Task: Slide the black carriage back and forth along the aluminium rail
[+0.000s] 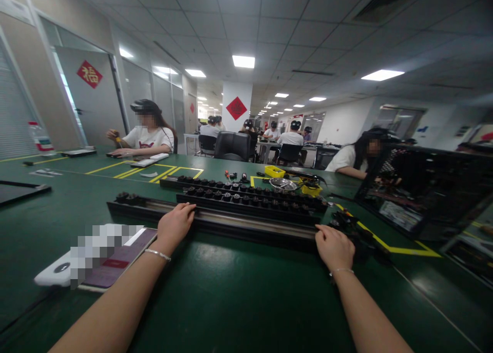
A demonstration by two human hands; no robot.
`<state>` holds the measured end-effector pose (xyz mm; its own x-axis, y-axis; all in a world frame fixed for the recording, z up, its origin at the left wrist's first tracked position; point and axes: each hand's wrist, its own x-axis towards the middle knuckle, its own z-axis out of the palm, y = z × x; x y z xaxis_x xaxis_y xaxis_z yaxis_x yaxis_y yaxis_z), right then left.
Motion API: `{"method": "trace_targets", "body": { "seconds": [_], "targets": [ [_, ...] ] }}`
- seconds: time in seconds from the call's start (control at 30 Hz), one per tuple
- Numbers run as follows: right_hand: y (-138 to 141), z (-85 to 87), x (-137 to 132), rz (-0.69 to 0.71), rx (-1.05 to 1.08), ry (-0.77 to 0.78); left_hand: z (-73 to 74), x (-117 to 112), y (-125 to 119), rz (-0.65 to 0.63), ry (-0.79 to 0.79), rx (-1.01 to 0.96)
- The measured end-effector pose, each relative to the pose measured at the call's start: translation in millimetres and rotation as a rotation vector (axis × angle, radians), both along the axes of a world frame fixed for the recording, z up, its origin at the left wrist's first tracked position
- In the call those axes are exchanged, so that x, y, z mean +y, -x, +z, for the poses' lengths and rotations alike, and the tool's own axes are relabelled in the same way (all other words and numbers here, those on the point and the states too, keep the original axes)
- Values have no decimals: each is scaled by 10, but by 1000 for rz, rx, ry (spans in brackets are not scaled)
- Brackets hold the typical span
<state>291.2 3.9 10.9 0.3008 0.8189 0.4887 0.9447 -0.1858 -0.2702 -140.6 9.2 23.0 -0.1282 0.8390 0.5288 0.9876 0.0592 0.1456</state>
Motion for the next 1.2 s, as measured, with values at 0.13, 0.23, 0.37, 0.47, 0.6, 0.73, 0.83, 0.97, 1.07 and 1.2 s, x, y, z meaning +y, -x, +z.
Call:
{"method": "trace_targets", "body": {
  "seconds": [0.13, 0.23, 0.37, 0.47, 0.6, 0.73, 0.83, 0.97, 1.07, 1.2],
  "targets": [
    [16, 18, -10, -9, 12, 14, -6, 5, 2, -2, 2, 2],
    [27, 27, -16, -10, 26, 20, -11, 7, 6, -4, 2, 0],
    [30, 30, -21, -2, 34, 8, -16, 5, 8, -14, -8, -7],
    [25, 29, -21, 2, 41, 7, -12, -2, 4, -14, -8, -5],
    [18, 21, -15, 3, 37, 18, -6, -3, -2, -12, -11, 4],
    [15, -3, -5, -9, 21, -12, -2, 1, -10, -24, 9, -5],
    [14, -11, -3, -6, 17, -23, 1, -1, -17, -20, 17, -5],
    [18, 1, -10, -5, 22, -15, 6, -9, -21, -21, 11, 5],
    [19, 11, -14, -2, 22, -12, 12, -14, -24, -21, 14, 8],
    [17, 11, -10, -5, 21, -5, 16, -16, -33, -19, 14, 3]
  ]
}}
